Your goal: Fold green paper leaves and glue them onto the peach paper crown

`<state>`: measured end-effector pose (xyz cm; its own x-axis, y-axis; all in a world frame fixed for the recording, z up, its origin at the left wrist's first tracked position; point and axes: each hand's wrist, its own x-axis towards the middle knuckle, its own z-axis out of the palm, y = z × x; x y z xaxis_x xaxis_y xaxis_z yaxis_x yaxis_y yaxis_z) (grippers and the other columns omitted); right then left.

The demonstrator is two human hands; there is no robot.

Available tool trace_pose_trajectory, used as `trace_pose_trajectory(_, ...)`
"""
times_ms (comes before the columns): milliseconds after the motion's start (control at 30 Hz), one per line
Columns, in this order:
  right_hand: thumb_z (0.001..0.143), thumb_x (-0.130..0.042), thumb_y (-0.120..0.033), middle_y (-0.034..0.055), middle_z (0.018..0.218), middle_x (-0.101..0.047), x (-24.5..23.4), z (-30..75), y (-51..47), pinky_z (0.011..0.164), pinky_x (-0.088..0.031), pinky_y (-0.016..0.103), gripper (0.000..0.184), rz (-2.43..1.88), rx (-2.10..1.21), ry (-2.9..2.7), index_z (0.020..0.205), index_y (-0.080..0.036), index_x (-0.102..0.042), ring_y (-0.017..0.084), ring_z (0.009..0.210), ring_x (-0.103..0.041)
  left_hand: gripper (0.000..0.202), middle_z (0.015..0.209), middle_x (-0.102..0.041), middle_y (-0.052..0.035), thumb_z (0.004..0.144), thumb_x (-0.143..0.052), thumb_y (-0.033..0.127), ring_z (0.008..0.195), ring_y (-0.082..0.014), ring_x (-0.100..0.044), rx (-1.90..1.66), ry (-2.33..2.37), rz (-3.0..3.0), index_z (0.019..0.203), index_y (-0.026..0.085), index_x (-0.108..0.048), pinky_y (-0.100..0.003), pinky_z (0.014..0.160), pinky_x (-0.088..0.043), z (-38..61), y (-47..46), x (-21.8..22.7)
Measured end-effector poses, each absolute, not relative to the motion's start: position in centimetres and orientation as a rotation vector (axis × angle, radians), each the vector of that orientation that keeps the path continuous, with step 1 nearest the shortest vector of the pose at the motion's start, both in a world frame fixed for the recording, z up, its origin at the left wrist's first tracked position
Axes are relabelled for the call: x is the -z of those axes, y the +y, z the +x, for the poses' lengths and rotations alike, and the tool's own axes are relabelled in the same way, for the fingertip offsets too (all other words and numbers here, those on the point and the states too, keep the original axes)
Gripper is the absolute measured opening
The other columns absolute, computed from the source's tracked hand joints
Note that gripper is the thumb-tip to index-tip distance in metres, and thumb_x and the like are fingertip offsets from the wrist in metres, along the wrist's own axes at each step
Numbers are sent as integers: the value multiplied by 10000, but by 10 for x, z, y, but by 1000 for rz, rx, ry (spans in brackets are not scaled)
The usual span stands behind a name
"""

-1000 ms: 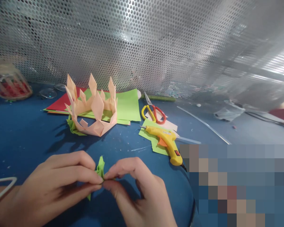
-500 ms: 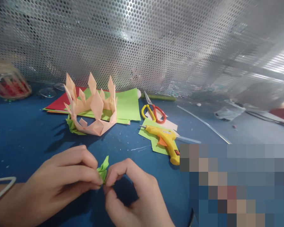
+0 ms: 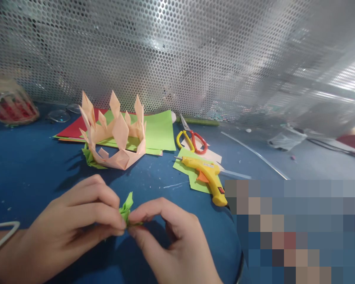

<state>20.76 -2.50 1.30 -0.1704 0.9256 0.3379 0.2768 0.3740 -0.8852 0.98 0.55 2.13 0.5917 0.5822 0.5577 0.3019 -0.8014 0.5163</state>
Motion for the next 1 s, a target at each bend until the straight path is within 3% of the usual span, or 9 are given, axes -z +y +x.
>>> trace_pose_trajectory(67, 759, -699, -69, -60, 758, -711, -14, 209, -24, 667, -563, 130, 223, -1083, -838, -1626, 828, -279, -666, 90, 700, -686, 128, 913, -633, 30, 862, -667, 154, 874, -122, -556, -1046, 768, 2437, 959, 228, -627, -202, 847, -440, 9, 5, -20)
trace_pose_trajectory(200, 756, -711, -78, -45, 729, -703, -13, 212, -25, 626, -582, 147, 217, -1091, -840, -1575, 842, -271, -658, 104, 655, -694, 557, 1193, -595, -11, 795, -742, 396, 1138, -166, -521, -997, 830, 2408, 1255, 257, -461, -257, 1014, -388, 8, 4, -17)
trace_pose_trajectory(333, 768, -700, -102, -33, 705, -693, -12, 214, -24, 602, -583, 174, 160, -1122, -828, -1557, 783, -253, -648, 121, 637, -688, 539, 1295, -566, -10, 873, -651, 392, 1265, -178, -448, -891, 781, 2381, 1330, 290, -385, -291, 1080, -336, 7, 3, -14)
trace_pose_trajectory(467, 780, -674, -86, -46, 738, -675, -11, 213, -19, 646, -567, 166, 193, -1091, -752, -1539, 795, -275, -638, 114, 696, -671, 439, 1232, -601, 15, 897, -551, 205, 1178, -144, -520, -999, 772, 2277, 1306, 289, -414, -253, 1038, -369, 9, 1, -12)
trace_pose_trajectory(600, 813, -630, -86, -38, 802, -661, -8, 212, -16, 717, -548, 153, 214, -1087, -674, -1559, 879, -289, -636, 105, 765, -644, 435, 1136, -644, 40, 841, -612, 126, 1041, -113, -602, -854, 764, 2176, 1233, 279, -504, -202, 945, -443, 13, 3, -15)
trace_pose_trajectory(800, 853, -638, -144, -32, 997, -699, -5, 210, -19, 804, -551, 175, 358, -993, -894, -1535, 1133, -336, -526, 94, 885, -676, 264, 966, -663, 3, 802, -668, 166, 853, -151, -655, -864, 835, 1758, 1053, 216, -600, -255, 779, -533, 20, 11, -11)
trace_pose_trajectory(933, 743, -767, -178, -43, 869, -723, -3, 207, -18, 789, -559, 192, 441, -1053, -971, -1535, 1108, -311, -560, 113, 828, -694, 195, 821, -624, 35, 768, -676, 155, 807, -130, -640, -870, 813, 1437, 910, 195, -548, -234, 744, -521, 22, 16, -11)
trace_pose_trajectory(1000, 720, -776, -167, -42, 805, -722, -4, 206, -17, 711, -573, 185, 346, -1086, -966, -1528, 1007, -286, -624, 119, 748, -697, 201, 790, -611, 44, 747, -680, 150, 789, -121, -641, -849, 792, 1368, 868, 192, -525, -227, 731, -519, 23, 18, -12)
